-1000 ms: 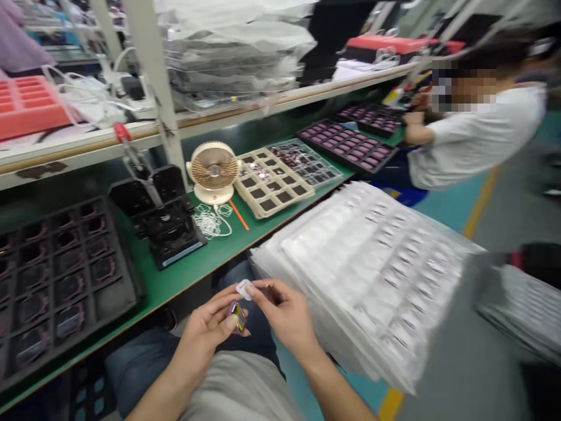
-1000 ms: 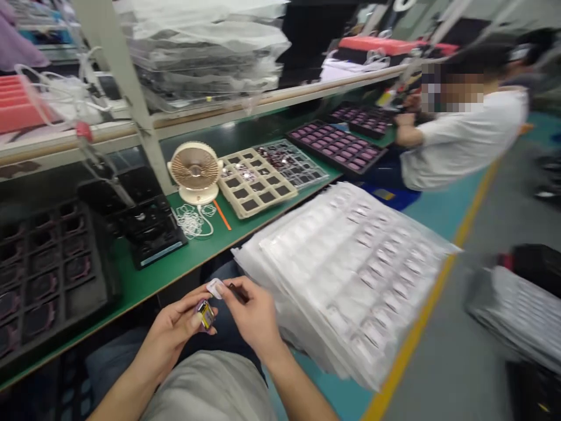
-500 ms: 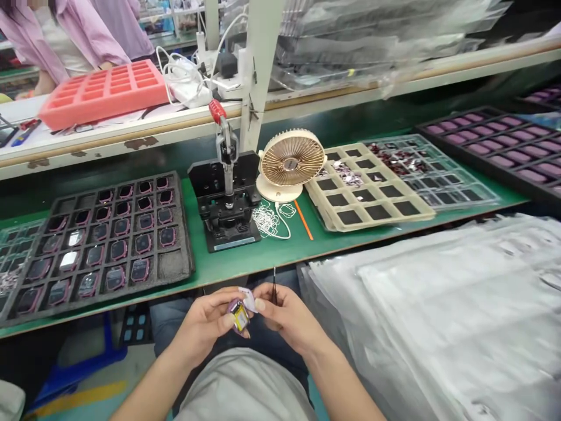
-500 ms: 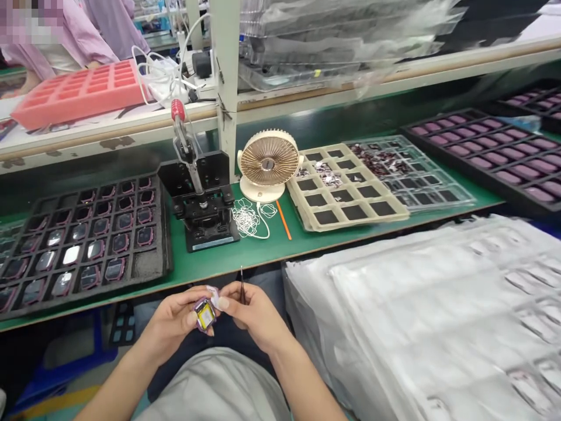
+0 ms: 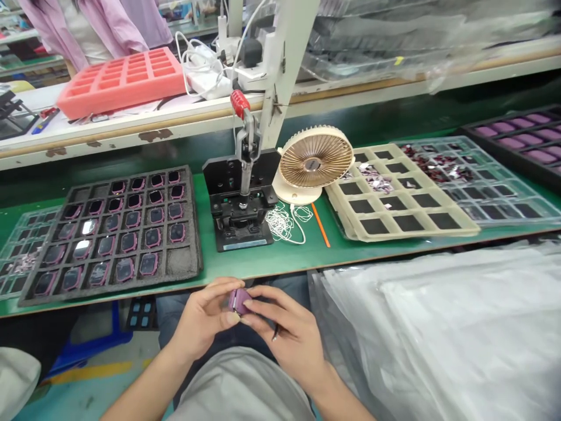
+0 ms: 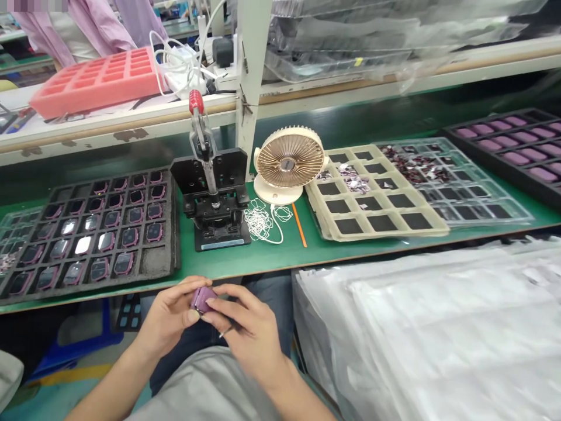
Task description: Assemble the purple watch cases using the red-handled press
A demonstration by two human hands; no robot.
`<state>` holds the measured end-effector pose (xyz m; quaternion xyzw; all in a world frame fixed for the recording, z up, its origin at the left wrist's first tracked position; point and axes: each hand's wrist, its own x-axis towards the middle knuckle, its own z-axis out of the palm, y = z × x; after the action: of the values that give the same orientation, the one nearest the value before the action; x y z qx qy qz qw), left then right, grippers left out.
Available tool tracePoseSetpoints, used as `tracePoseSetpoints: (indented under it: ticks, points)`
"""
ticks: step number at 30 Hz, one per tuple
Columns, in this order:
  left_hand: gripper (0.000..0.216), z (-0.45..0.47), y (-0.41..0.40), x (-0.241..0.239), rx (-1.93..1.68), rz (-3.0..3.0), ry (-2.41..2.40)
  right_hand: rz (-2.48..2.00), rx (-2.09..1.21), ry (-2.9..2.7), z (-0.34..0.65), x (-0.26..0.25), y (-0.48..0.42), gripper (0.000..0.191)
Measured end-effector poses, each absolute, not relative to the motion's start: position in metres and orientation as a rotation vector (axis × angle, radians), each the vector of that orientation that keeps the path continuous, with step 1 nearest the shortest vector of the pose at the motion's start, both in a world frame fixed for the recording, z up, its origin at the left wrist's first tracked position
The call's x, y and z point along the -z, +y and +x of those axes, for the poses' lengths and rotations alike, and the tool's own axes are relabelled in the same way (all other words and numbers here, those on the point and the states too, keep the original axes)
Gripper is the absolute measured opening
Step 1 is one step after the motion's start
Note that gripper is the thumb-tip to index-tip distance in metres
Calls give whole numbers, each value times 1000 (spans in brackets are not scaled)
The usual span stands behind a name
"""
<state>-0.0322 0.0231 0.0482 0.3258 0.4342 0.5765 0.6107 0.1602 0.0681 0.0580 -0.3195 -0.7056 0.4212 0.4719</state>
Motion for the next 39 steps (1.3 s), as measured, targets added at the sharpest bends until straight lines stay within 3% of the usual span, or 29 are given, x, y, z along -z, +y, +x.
tracePoseSetpoints:
  ticks: [9,16,21,25,29,35,39]
  points:
    - [45,-34,20,-46,-1341,756,1002,-795,-956,-1819,163,-49,66,27]
    - [47,-30,24,-47,-1403,749,1061,-747,-720,-1963,160,-42,60,48]
    - [45,-19,19,-46,-1411,659,1149,-784,-609,-1992,149,-32,58,50]
    - [32,-15,20,-45,-1452,544,1240,-919,-775,-1877,145,-37,64,36]
    - [30,-19,23,-46,-1530,506,1158,-874,-975,-2053,149,-46,73,10]
    - [25,-18,24,-44,-1535,594,1138,-721,-894,-2104,150,-45,73,15]
    - [27,-17,27,-42,-1471,903,1406,-804,-1326,-1858,149,-45,82,29]
